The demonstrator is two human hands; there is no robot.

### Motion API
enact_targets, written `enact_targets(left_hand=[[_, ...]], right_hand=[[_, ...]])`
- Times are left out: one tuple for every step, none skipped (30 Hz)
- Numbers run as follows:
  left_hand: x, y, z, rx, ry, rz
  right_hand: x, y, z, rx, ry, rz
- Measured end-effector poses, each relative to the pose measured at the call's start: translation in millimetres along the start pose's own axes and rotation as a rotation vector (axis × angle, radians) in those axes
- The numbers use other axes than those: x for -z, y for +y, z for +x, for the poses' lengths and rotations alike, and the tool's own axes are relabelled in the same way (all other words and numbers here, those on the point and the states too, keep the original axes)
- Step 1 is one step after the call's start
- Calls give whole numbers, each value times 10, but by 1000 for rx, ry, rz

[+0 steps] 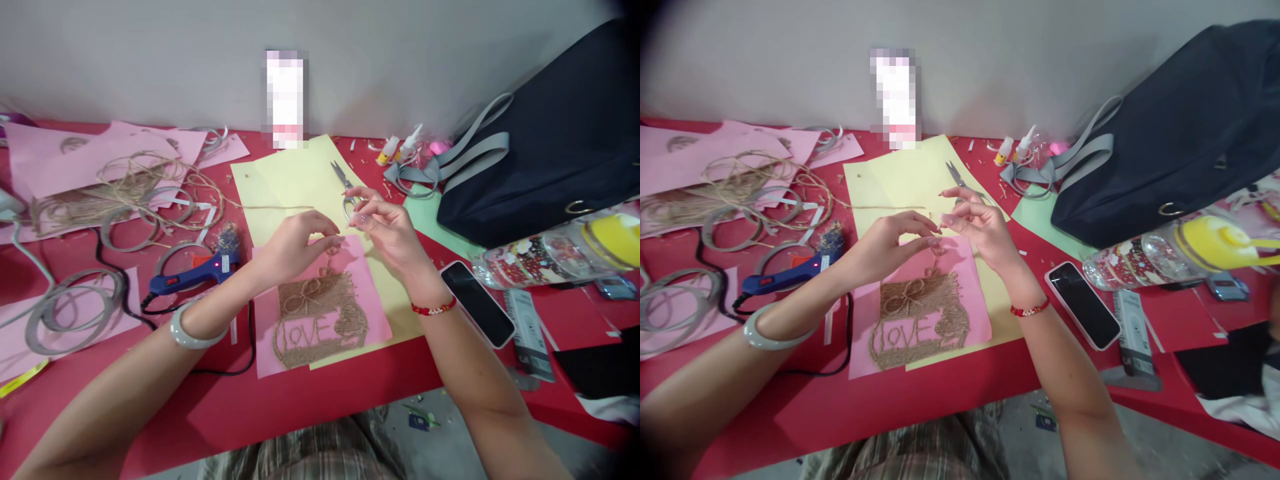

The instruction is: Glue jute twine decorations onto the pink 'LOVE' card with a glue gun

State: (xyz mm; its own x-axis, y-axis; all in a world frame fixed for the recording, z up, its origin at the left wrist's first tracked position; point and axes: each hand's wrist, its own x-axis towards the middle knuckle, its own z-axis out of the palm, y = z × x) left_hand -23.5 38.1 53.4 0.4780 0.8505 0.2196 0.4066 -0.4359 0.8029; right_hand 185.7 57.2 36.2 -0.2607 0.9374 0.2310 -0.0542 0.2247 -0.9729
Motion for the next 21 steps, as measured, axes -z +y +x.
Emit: enact_targets(left_hand=[[13, -9, 4, -5, -4, 15], [21, -21, 7, -9, -8, 32], [26, -36, 9, -12, -12, 52], [29, -53, 10, -13, -13, 76], [32, -71, 11, -14, -11, 101], [38, -88, 11, -12, -9, 121], [48, -104, 10, -5, -7, 135], [62, -117, 8, 5, -4, 139], [82, -127, 6, 19, 1, 134], [105, -134, 4, 35, 8, 124], [132, -137, 1, 53, 18, 112], [161, -136, -2, 69, 34, 103], [192, -132, -5, 83, 51, 98], [223, -125, -8, 96, 66, 97], [254, -118, -10, 108, 80, 100], [286, -110, -11, 117, 96, 108], [319, -104, -11, 126, 117, 121], [353, -100, -10, 135, 142, 139], [389, -98, -8, 143, 174, 164], [426, -99, -5, 150, 207, 194], [463, -102, -2, 158, 237, 229]], right_hand=[[15, 4, 7, -1, 11, -5], [32, 9, 16, -2, 22, -19], [53, 15, 27, -1, 34, -40], [77, 22, 40, 0, 46, -61], [106, 33, 55, 4, 60, -78], [142, 46, 73, 13, 80, -85], [187, 63, 93, 27, 109, -86], [241, 83, 113, 45, 148, -84], [305, 106, 133, 64, 197, -90], [381, 130, 152, 83, 258, -117], [466, 154, 166, 102, 324, -175], [558, 178, 176, 120, 387, -265], [656, 202, 181, 137, 437, -382], [753, 224, 181, 155, 472, -516], [846, 244, 177, 172, 487, -654], [931, 264, 169, 182, 489, -787], [1003, 284, 160, 186, 486, -905], [1062, 304, 151, 186, 490, -1004], [1107, 324, 143, 182, 504, -1081], [1140, 344, 140, 178, 528, -1134], [1162, 362, 141, 173, 553, -1165]])
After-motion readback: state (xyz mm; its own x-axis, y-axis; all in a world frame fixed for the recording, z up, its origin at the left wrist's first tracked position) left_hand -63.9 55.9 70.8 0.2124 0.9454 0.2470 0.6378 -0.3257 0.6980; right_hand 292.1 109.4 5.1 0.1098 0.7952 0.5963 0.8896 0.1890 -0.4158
